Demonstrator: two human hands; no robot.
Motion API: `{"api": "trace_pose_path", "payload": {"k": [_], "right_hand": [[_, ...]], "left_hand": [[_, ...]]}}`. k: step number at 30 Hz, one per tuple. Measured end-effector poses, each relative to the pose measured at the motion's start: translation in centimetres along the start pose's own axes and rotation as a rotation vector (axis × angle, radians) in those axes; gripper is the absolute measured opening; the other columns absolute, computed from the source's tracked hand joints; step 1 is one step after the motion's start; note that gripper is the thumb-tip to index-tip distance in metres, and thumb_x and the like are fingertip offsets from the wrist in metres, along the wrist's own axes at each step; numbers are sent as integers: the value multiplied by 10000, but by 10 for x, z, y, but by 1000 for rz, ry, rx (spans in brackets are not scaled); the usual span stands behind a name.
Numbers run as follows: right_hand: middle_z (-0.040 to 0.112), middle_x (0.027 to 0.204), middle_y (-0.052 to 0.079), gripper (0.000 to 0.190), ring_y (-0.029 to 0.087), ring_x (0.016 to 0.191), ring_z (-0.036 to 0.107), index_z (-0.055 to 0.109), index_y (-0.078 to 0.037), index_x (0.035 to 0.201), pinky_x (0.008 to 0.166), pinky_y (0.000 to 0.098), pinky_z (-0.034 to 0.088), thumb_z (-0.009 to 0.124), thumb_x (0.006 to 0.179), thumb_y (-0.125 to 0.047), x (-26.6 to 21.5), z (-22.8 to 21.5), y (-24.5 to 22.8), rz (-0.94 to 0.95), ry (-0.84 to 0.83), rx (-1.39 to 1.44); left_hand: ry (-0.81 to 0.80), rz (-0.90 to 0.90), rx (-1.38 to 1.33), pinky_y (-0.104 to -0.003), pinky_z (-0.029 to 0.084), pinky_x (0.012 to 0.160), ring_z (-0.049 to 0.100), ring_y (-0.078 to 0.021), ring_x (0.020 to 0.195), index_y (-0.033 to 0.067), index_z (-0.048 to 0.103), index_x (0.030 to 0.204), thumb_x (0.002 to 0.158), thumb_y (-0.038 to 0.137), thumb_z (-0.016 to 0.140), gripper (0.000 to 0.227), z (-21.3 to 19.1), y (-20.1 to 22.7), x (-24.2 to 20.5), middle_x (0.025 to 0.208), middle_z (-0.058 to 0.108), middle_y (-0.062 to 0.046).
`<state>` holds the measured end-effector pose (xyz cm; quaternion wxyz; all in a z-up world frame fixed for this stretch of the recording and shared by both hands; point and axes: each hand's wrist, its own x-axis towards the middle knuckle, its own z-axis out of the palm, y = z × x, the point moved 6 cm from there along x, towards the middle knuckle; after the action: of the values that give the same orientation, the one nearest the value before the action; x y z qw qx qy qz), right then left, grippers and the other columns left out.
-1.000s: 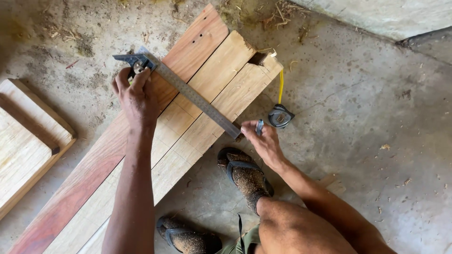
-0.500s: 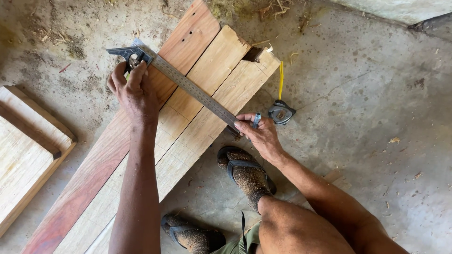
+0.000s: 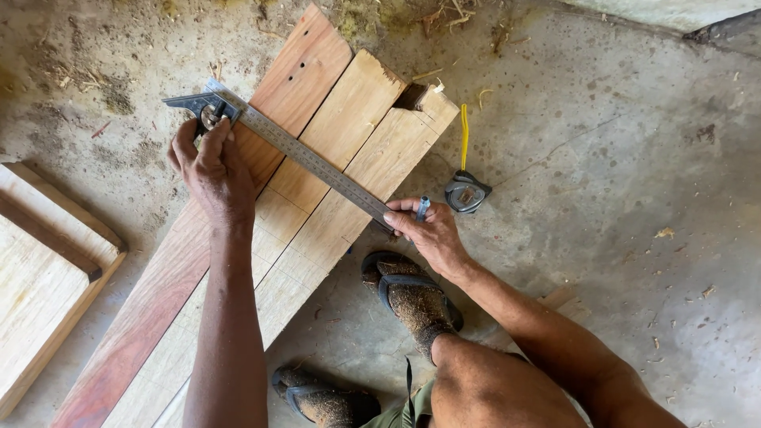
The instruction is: The recorder is using a combination square and a pen to mark cutting lines on wooden planks.
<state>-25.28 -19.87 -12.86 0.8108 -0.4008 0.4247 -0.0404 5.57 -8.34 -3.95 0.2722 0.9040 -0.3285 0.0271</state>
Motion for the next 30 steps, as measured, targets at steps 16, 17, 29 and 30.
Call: {"api": "trace_pose_path", "payload": {"k": [16, 17, 29, 30], "right_hand": [[708, 750, 4, 229, 38, 609, 569, 765, -11, 1065, 501, 192, 432, 805, 883, -144, -1, -1, -1, 71, 38, 19], [708, 750, 4, 229, 38, 609, 569, 765, -11, 1065, 501, 192, 432, 805, 883, -144, -1, -1, 1, 74, 37, 19], [687, 722, -7, 224, 59, 558, 547, 747, -42, 1053, 456, 222, 412, 742, 923, -225, 1, -7, -35, -91, 0, -242], [662, 713, -10, 245, 64, 566, 544, 742, -57, 1049, 458, 228, 419, 680, 979, -283, 0, -9, -55, -249, 29, -294]], "left_hand": [[-14, 29, 54, -476, 446, 1085, 500, -328, 1279, 121, 788, 1166, 1045, 35, 719, 164, 2, -6, 1, 1331, 644, -130], [-16, 27, 55, -476, 446, 1085, 500, -328, 1279, 121, 788, 1166, 1045, 35, 719, 164, 7, -13, -2, 1331, 644, -130], [-291, -152, 284, -695, 307, 1079, 232, -493, 1453, 111, 496, 1447, 571, 641, 995, 1139, 5, 19, 2, 1575, 291, -263], [-320, -172, 278, -690, 295, 1087, 221, -493, 1455, 98, 488, 1449, 570, 639, 985, 1146, 5, 22, 4, 1578, 274, -267]]}}
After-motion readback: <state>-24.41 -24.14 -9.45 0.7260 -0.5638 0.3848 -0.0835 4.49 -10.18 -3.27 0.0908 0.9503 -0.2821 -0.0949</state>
